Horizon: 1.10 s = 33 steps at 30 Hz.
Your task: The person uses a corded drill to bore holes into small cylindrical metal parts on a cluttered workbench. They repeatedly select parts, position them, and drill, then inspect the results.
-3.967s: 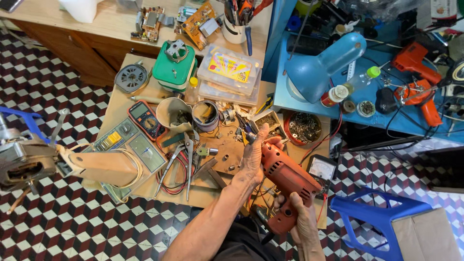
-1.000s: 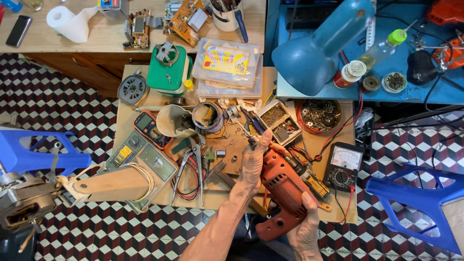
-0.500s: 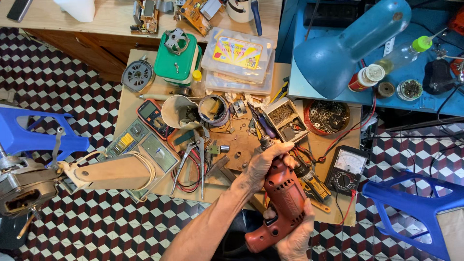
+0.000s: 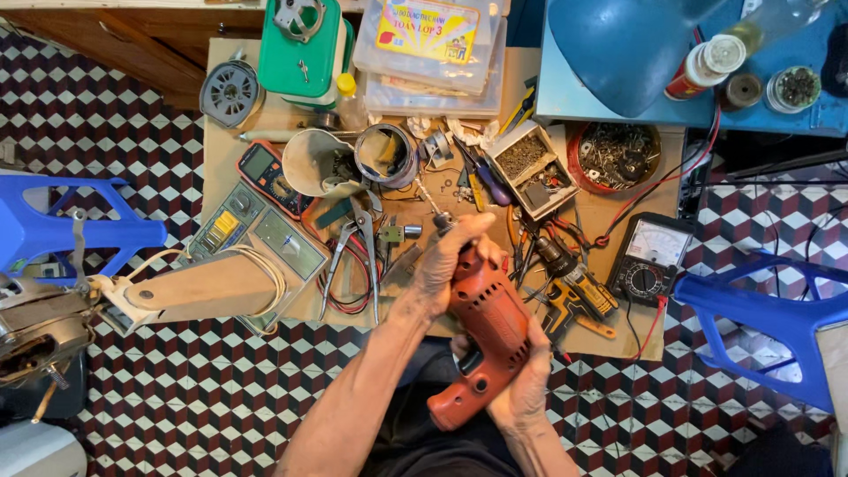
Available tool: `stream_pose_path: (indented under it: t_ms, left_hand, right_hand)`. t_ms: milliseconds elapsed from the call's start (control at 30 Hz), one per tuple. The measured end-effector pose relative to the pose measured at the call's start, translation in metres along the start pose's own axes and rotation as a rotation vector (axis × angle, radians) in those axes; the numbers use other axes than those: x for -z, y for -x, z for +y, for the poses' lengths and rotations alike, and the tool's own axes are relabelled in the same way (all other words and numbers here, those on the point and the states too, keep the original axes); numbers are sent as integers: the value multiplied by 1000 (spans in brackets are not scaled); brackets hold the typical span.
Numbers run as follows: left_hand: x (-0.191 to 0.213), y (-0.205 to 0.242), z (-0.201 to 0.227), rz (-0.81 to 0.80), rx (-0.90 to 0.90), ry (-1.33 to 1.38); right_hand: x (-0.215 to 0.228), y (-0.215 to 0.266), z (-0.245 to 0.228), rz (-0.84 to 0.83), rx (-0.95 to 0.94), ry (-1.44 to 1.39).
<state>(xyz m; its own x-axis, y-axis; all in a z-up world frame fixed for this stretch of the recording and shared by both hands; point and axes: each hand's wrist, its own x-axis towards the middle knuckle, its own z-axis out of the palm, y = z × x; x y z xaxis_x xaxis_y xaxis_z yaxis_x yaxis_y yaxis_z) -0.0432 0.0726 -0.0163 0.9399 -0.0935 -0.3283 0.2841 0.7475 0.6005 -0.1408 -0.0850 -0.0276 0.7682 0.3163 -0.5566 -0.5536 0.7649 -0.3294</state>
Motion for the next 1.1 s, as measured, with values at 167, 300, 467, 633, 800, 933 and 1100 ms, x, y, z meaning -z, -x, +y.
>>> stream_pose_path:
  t_ms: [167,300,467,633,800,933,1100]
  left_hand:
    - [17,56,18,213,-120,-36]
    - [31,72,15,324,-244,36]
    - [57,96,10,408,-251,16]
    - [82,99,17,329,-268,-272]
    - [99,89,49,245,-250,-463]
    - [95,103,64,147,-173,-454]
    - [73,130,52,-4,-77,-203]
  right_hand:
    - [-14,-6,20,-119,-278,-57]
    - [-7,-11,24,-141,-463,55]
    - [25,-34,20,-24,-65,1183]
    - [63,-97,55,-57,397,2003]
    - [88,-139,70,-266,597,2149]
    - [75,-146,78,-385,324,2019]
    - [42,-104,52,-40,-112,1702]
